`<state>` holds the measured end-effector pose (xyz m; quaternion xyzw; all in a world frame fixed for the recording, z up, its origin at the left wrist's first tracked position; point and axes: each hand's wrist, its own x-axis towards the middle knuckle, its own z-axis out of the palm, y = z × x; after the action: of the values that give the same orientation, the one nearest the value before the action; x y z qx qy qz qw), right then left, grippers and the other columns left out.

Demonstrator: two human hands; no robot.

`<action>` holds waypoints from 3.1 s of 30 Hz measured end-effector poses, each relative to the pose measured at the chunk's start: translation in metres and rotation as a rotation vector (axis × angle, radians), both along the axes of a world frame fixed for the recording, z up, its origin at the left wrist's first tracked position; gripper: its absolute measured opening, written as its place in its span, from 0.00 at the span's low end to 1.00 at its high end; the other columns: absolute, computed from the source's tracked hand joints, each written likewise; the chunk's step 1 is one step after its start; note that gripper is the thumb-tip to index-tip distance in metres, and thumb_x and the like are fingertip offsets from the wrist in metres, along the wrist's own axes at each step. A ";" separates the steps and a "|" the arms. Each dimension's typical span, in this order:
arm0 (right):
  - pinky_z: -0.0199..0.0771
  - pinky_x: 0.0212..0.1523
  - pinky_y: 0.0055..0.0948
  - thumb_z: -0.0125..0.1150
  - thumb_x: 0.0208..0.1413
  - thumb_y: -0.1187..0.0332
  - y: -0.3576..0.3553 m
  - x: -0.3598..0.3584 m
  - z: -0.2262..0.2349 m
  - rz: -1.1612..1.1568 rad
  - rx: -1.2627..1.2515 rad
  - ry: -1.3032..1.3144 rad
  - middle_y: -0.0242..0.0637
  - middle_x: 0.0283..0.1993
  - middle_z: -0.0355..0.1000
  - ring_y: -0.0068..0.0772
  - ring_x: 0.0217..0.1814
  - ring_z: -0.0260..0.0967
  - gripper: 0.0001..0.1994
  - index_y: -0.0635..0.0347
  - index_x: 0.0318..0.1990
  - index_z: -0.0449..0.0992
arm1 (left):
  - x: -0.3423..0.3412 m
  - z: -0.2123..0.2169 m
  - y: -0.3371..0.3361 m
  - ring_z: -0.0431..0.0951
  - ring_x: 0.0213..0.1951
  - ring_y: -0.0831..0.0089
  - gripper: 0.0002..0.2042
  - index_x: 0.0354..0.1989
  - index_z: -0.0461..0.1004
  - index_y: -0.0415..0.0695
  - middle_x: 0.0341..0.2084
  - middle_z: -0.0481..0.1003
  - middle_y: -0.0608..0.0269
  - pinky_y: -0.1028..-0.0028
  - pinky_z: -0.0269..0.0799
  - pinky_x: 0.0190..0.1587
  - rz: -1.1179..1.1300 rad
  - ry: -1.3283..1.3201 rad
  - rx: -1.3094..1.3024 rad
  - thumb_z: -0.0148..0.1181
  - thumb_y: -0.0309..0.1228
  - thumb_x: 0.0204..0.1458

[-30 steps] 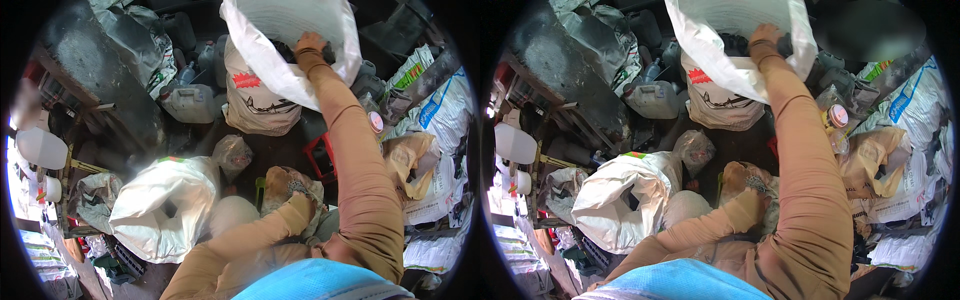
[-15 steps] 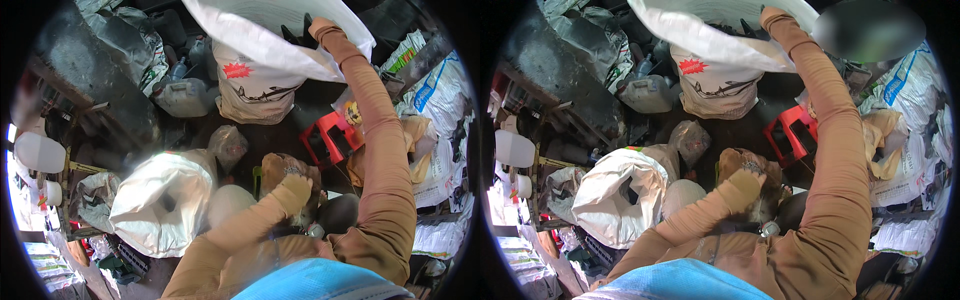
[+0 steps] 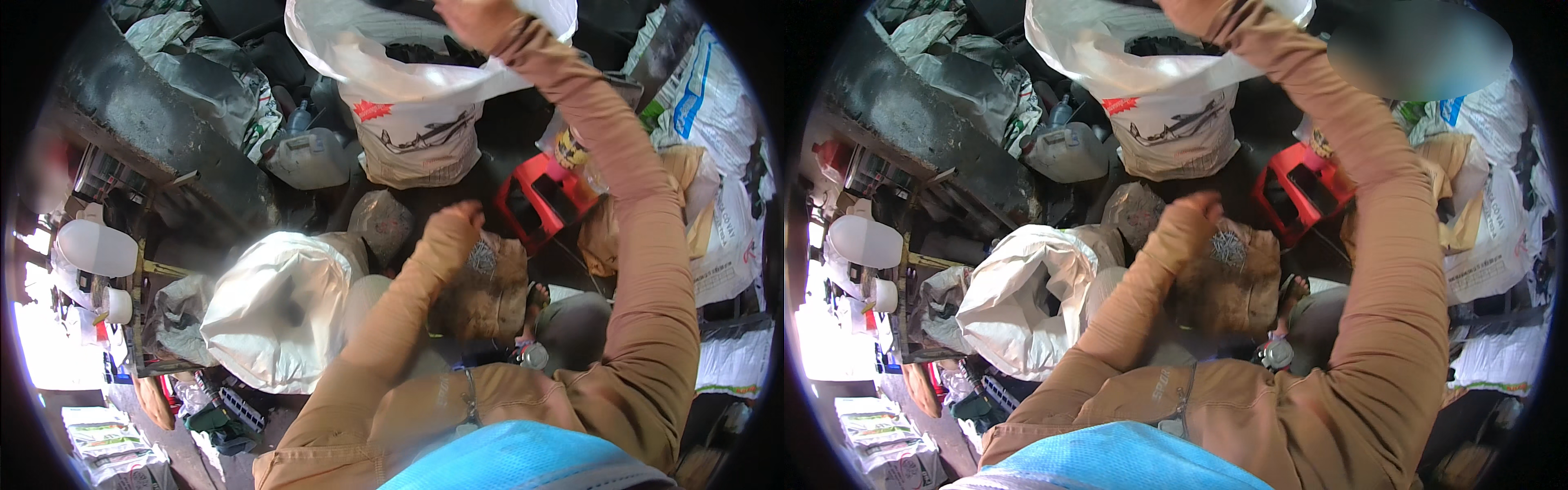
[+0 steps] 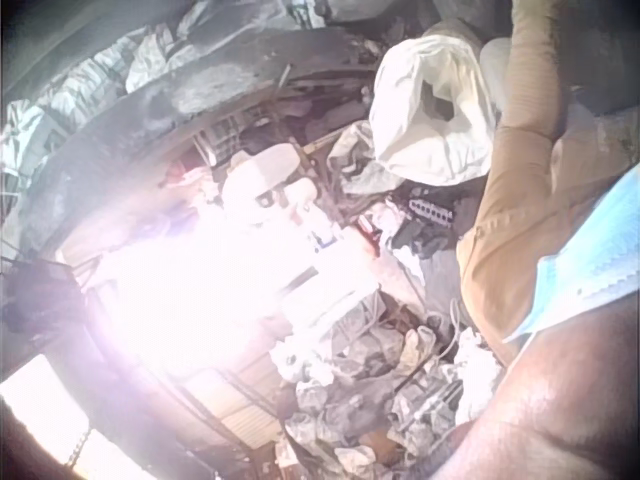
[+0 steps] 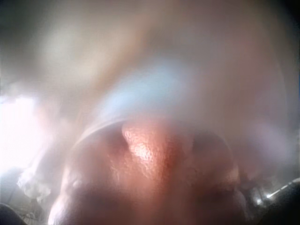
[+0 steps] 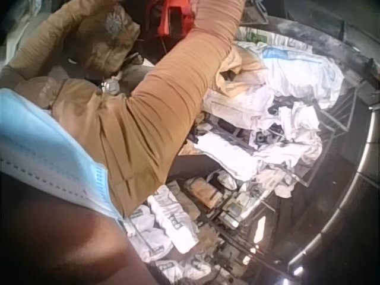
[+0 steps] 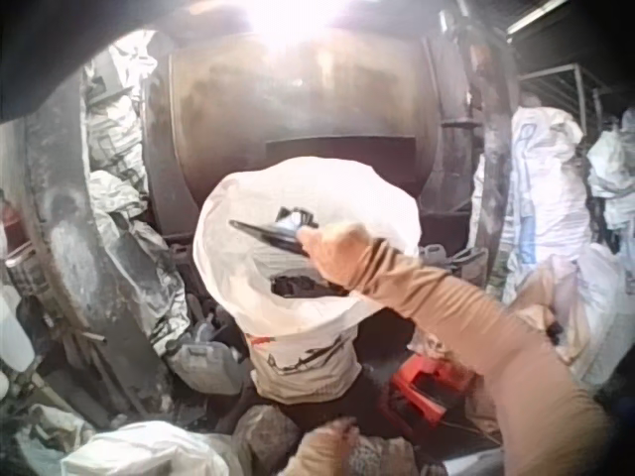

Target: The person sits on the floor and uses a cordless drill to fasten screws into a black metal part. They repeatedly pick up screws, align them with the part, and drive them in with the drill.

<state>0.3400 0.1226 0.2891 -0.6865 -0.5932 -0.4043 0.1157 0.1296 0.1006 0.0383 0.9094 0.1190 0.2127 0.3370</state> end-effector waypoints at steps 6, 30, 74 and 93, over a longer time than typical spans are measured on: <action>0.67 0.21 0.35 0.62 0.44 0.77 -0.169 -0.078 0.009 0.351 0.115 -0.382 0.35 0.24 0.69 0.38 0.24 0.69 0.16 0.57 0.43 0.70 | -0.014 0.029 0.092 0.75 0.39 0.65 0.21 0.48 0.68 0.45 0.40 0.74 0.60 0.63 0.71 0.44 0.250 -0.549 -1.271 0.48 0.50 0.58; 0.71 0.29 0.36 0.71 0.34 0.47 -0.316 -0.181 -0.269 0.160 -0.880 1.245 0.38 0.27 0.73 0.42 0.30 0.74 0.36 0.53 0.53 0.68 | -0.075 -0.036 -0.069 0.74 0.45 0.58 0.25 0.45 0.75 0.40 0.40 0.74 0.53 0.67 0.69 0.48 -0.540 0.481 0.007 0.73 0.36 0.36; 0.71 0.34 0.41 0.66 0.42 0.63 -0.280 -0.175 -0.300 -0.188 -1.093 1.106 0.41 0.25 0.72 0.45 0.32 0.71 0.24 0.55 0.50 0.70 | -0.326 -0.102 0.200 0.78 0.40 0.54 0.15 0.41 0.78 0.43 0.37 0.77 0.49 0.64 0.71 0.44 0.742 1.042 0.051 0.47 0.34 0.51; 0.72 0.43 0.42 0.66 0.44 0.59 -0.272 -0.169 -0.329 -0.343 -1.180 1.043 0.51 0.41 0.73 0.51 0.42 0.72 0.25 0.51 0.51 0.69 | -0.318 -0.229 0.223 0.75 0.44 0.51 0.14 0.39 0.77 0.40 0.40 0.76 0.46 0.62 0.70 0.47 0.984 0.823 0.183 0.48 0.31 0.48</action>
<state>0.1712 -0.1490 -0.0403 -0.8163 -0.4648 0.3362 -0.0676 -0.1886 0.3233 -0.1910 0.7810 0.6226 -0.0144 0.0481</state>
